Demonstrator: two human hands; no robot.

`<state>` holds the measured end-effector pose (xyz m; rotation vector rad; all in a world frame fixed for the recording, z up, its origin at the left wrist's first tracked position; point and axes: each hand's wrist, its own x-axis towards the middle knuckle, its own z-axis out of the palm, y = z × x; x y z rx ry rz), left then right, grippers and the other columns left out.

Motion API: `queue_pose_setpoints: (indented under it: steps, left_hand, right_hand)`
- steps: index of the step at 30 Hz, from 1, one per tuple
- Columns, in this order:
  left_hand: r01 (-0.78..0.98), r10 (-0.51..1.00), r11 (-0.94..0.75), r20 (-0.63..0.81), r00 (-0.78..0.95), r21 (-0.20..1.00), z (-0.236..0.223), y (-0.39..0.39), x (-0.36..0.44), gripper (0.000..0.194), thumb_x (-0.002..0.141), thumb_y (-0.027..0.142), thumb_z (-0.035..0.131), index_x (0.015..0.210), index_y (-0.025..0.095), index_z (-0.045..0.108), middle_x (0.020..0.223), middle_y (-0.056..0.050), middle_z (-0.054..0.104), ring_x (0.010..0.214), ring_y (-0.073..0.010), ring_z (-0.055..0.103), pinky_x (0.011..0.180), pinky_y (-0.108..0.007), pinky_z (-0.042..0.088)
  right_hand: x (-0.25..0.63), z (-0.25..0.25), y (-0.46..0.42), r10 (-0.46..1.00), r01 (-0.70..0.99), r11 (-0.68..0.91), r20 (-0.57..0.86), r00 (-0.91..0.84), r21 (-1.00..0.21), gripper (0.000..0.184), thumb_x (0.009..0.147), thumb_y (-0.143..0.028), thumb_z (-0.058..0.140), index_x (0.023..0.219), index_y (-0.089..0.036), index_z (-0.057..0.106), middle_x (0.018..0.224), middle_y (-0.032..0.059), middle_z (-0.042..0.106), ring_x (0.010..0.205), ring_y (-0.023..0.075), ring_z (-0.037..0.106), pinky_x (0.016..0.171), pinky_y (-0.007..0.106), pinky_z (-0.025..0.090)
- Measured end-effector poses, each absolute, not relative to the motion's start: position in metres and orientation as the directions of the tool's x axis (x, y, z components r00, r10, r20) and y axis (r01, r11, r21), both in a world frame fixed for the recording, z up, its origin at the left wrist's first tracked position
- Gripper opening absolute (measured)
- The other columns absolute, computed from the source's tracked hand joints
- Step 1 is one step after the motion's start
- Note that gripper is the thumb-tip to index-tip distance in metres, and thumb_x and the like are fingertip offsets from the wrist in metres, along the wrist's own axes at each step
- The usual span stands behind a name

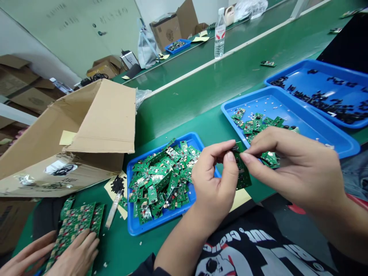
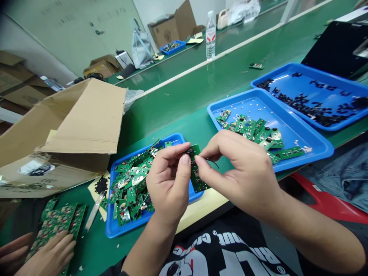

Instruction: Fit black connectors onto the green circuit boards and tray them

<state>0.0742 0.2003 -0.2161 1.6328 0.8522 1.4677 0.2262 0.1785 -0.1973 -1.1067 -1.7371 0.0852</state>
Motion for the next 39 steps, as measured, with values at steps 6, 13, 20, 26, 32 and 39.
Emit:
queue_pose_setpoints:
  steps: [6, 13, 20, 26, 32, 39]
  left_hand:
    - [-0.003, 0.869, -0.486, 0.484, 0.105, 0.874, -0.215, 0.199, 0.075, 0.011, 0.105, 0.024, 0.066, 0.111, 0.022, 0.076, 0.103, -0.005, 0.081, 0.090, -0.0156, 0.078, 0.080, -0.027, 0.065]
    - [-0.023, 0.859, -0.501, 0.501, 0.109, 0.865, -0.213, 0.200, 0.073, 0.014, 0.105, 0.022, 0.066, 0.114, 0.024, 0.076, 0.104, -0.003, 0.081, 0.091, -0.0134, 0.078, 0.081, -0.023, 0.065]
    - [-0.042, 0.845, -0.517, 0.518, 0.131, 0.855, -0.212, 0.200, 0.073, 0.014, 0.104, 0.022, 0.067, 0.114, 0.022, 0.077, 0.102, -0.005, 0.082, 0.088, -0.0152, 0.079, 0.078, -0.024, 0.067]
    - [-0.122, 0.861, -0.448, 0.464, 0.209, 0.886, -0.204, 0.206, 0.066, 0.011, 0.101, 0.020, 0.069, 0.104, 0.022, 0.079, 0.095, -0.004, 0.080, 0.077, -0.0122, 0.074, 0.069, -0.020, 0.064]
    - [-0.316, 0.871, 0.022, 0.137, 0.473, 0.949, -0.189, 0.208, 0.059, 0.025, 0.090, 0.016, 0.079, 0.112, 0.024, 0.070, 0.068, 0.008, 0.060, 0.050, -0.0070, 0.054, 0.046, -0.016, 0.051]
    - [-0.402, 0.793, 0.363, -0.052, 0.607, 0.841, -0.191, 0.214, 0.055, 0.050, 0.076, 0.006, 0.090, 0.106, 0.024, 0.055, 0.068, 0.010, 0.064, 0.047, -0.0038, 0.048, 0.044, -0.011, 0.046]
  right_hand:
    - [0.228, -0.194, 0.180, 0.693, 0.699, 0.545, 0.718, -0.065, -0.462, 0.019, 0.104, -0.014, 0.065, 0.089, -0.023, 0.059, 0.077, -0.0006, 0.066, 0.068, 0.0145, 0.063, 0.061, 0.031, 0.051]
    - [0.230, -0.191, 0.178, 0.627, 0.731, 0.573, 0.773, -0.100, -0.371, 0.016, 0.103, -0.014, 0.068, 0.091, -0.022, 0.061, 0.081, -0.0001, 0.067, 0.072, 0.0139, 0.064, 0.065, 0.030, 0.052]
    - [0.231, -0.188, 0.178, 0.608, 0.776, 0.548, 0.786, -0.113, -0.313, 0.014, 0.104, -0.016, 0.069, 0.094, -0.023, 0.062, 0.083, -0.0019, 0.067, 0.075, 0.0129, 0.064, 0.066, 0.030, 0.052]
    - [0.234, -0.187, 0.176, 0.593, 0.798, 0.536, 0.796, -0.123, -0.276, 0.009, 0.103, -0.015, 0.070, 0.102, -0.023, 0.067, 0.088, -0.0002, 0.068, 0.077, 0.0127, 0.065, 0.069, 0.030, 0.054]
    - [0.243, -0.189, 0.181, 0.578, 0.747, 0.612, 0.791, -0.198, -0.261, 0.017, 0.102, -0.010, 0.070, 0.113, -0.023, 0.073, 0.094, 0.0016, 0.070, 0.080, 0.0113, 0.067, 0.070, 0.027, 0.058]
    - [0.268, -0.196, 0.188, 0.708, 0.537, 0.663, 0.670, -0.224, -0.521, 0.034, 0.112, -0.031, 0.058, 0.145, -0.033, 0.067, 0.119, 0.0042, 0.074, 0.108, 0.0120, 0.072, 0.091, 0.023, 0.064]
